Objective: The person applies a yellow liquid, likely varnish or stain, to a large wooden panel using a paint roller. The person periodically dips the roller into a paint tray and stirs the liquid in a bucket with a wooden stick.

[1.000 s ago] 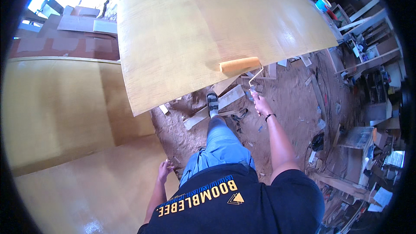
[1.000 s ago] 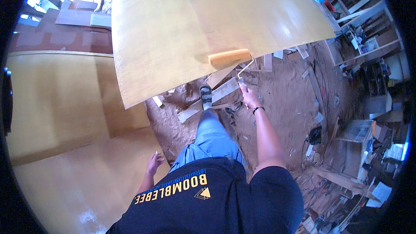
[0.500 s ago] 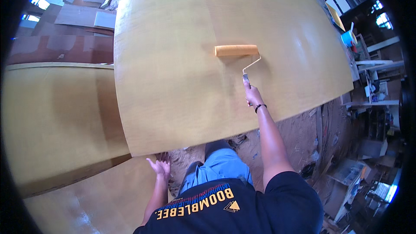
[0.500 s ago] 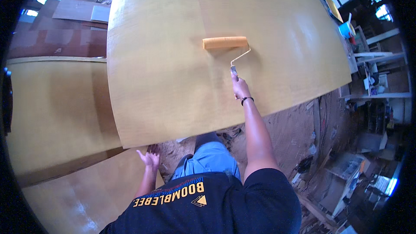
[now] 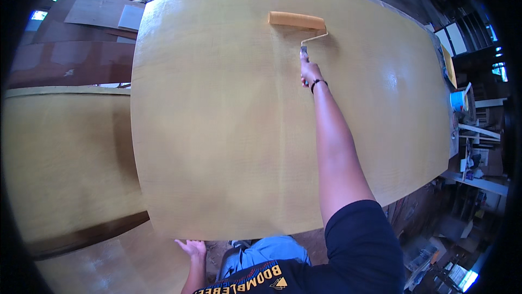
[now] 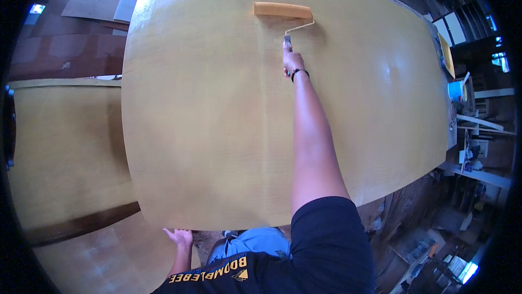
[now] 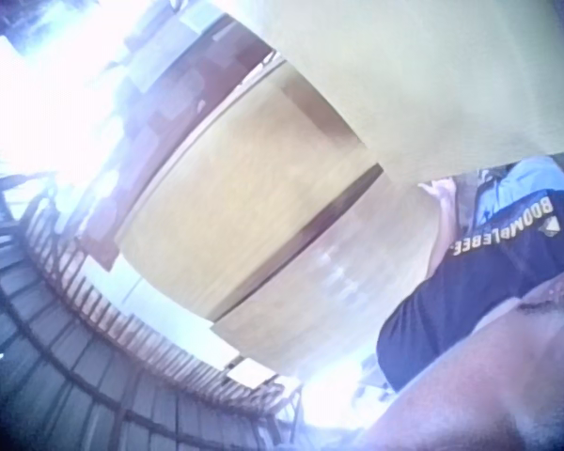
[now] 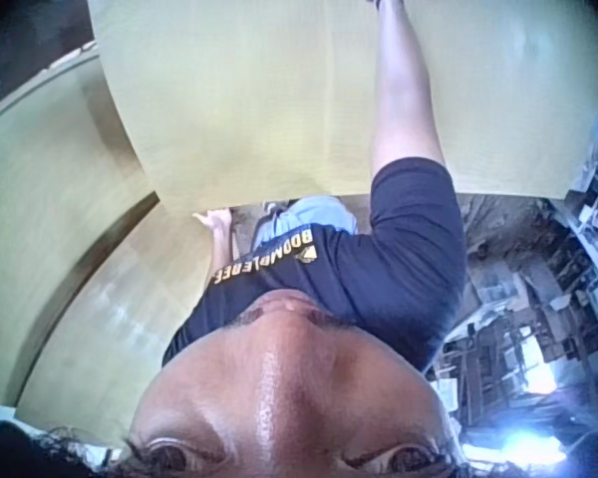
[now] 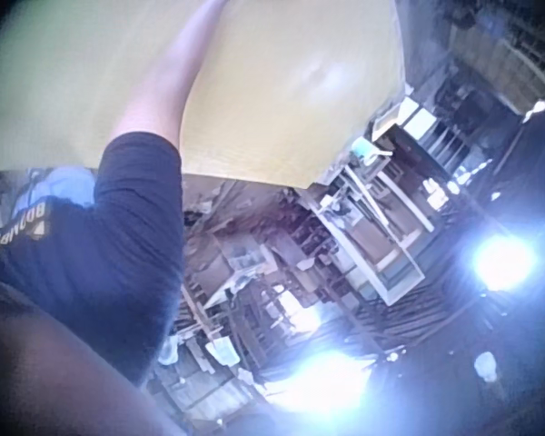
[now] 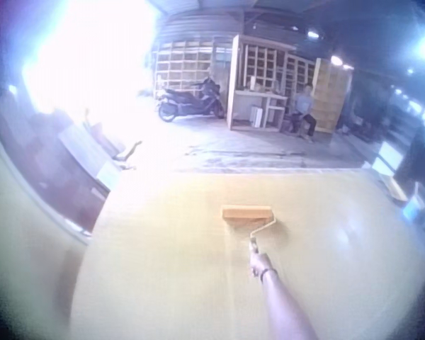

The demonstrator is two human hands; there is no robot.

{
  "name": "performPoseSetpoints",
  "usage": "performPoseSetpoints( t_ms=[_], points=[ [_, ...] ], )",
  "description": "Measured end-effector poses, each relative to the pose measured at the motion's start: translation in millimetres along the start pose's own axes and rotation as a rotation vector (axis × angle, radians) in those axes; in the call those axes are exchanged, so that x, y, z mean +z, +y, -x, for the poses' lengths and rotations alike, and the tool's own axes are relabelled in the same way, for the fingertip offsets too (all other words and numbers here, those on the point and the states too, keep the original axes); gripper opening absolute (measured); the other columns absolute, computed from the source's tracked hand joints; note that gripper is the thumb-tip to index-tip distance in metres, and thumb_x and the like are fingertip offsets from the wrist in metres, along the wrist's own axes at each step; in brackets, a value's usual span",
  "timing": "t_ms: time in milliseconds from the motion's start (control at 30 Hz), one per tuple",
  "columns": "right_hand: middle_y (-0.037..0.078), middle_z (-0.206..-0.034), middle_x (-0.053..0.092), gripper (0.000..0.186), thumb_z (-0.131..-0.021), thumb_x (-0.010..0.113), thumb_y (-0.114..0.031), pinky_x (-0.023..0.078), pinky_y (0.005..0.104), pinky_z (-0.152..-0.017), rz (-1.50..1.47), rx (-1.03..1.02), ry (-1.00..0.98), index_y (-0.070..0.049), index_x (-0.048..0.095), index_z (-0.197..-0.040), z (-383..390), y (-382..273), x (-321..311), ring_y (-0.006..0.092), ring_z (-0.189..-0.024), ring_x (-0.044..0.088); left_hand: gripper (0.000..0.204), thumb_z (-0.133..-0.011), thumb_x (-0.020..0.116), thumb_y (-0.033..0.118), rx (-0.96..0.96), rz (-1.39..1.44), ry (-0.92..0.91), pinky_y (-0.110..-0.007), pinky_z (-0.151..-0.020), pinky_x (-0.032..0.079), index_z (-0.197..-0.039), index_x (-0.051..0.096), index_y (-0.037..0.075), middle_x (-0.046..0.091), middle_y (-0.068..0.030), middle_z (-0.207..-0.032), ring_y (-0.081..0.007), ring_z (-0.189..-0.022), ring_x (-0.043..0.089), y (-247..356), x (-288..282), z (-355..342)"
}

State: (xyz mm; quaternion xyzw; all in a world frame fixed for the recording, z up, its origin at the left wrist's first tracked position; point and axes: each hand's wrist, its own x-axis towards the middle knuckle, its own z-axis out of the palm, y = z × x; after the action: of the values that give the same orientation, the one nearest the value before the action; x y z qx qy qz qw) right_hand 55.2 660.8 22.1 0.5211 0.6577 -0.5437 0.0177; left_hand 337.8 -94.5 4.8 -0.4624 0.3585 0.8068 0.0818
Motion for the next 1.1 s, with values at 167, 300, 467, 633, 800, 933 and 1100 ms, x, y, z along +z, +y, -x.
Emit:
performPoseSetpoints(
  t_ms=[167, 300, 467, 633, 800, 933, 1100],
  points=[
    [0.022, -0.088, 0.070, 0.042, -0.100, 0.050, -0.044, 0.054, 0.0512, -0.056, 0.133, -0.362, 0.271, -0.008, 0.041, -0.119, -29, -47, 15, 0.0377, -0.071, 0.070, 0.111, -0.084, 0.040, 0.087, 0.004, 0.028, 0.121, -0.050, -0.122, 0.020, -0.158, 0.020, 0.007, 0.021, -0.0144, -0.164, -0.0328, -0.149, 0.023, -5, -8, 2],
    [0.030, -0.103, 0.068, 0.034, -0.100, 0.048, -0.028, 0.051, 0.0610, -0.081, 0.369, -0.527, 0.314, -0.016, 0.034, -0.130, -34, -49, 6, 0.0507, -0.094, 0.066, 0.113, -0.082, 0.040, 0.088, -0.008, 0.026, 0.142, -0.051, -0.122, 0.021, -0.159, 0.018, 0.008, 0.020, -0.0147, -0.164, -0.0332, -0.150, 0.022, -9, 2, 9],
    [0.030, -0.105, 0.068, 0.039, -0.101, 0.046, -0.030, 0.052, 0.0591, -0.084, 0.563, -0.540, 0.282, -0.017, 0.032, -0.135, -94, -79, -9, 0.0489, -0.098, 0.066, 0.119, -0.076, 0.041, 0.093, -0.003, -0.040, 0.204, -0.055, -0.119, 0.025, -0.157, 0.022, 0.007, 0.023, -0.0168, -0.162, -0.0362, -0.146, 0.028, -13, -6, 4],
    [0.032, -0.110, 0.065, 0.041, -0.101, 0.045, -0.033, 0.049, 0.0585, -0.088, 0.578, -0.571, 0.288, -0.016, 0.032, -0.136, -173, -147, -7, 0.0496, -0.101, 0.064, 0.117, -0.077, 0.043, 0.092, -0.012, -0.006, 0.220, -0.055, -0.116, 0.030, -0.156, 0.026, 0.007, 0.029, -0.0186, -0.159, -0.0370, -0.143, 0.034, -14, -3, 5],
    [0.030, -0.127, 0.061, 0.049, -0.100, 0.044, -0.032, 0.048, 0.0519, -0.099, 0.583, -0.466, 0.251, -0.018, 0.029, -0.144, -207, -200, -11, 0.0437, -0.117, 0.061, 0.117, -0.077, 0.044, 0.091, 0.022, 0.104, 0.267, -0.058, -0.116, 0.031, -0.155, 0.029, 0.006, 0.030, -0.0187, -0.159, -0.0379, -0.142, 0.035, -15, 5, -1],
    [0.031, -0.125, 0.062, 0.049, -0.100, 0.043, -0.032, 0.049, 0.0528, -0.097, 0.549, -0.447, 0.175, -0.019, 0.029, -0.146, -183, -198, -11, 0.0449, -0.117, 0.061, 0.117, -0.077, 0.044, 0.091, 0.015, 0.142, 0.238, -0.059, -0.117, 0.029, -0.155, 0.028, 0.006, 0.029, -0.0180, -0.159, -0.0383, -0.144, 0.033, -16, 16, 9],
    [0.034, -0.122, 0.061, 0.045, -0.101, 0.042, -0.035, 0.048, 0.0561, -0.094, 0.626, -0.505, 0.212, -0.017, 0.032, -0.141, -125, -133, -27, 0.0492, -0.111, 0.061, 0.116, -0.077, 0.044, 0.091, 0.016, 0.192, 0.195, -0.059, -0.118, 0.026, -0.157, 0.025, 0.009, 0.026, -0.0171, -0.161, -0.0374, -0.146, 0.030, -16, 9, 4]
  ],
)
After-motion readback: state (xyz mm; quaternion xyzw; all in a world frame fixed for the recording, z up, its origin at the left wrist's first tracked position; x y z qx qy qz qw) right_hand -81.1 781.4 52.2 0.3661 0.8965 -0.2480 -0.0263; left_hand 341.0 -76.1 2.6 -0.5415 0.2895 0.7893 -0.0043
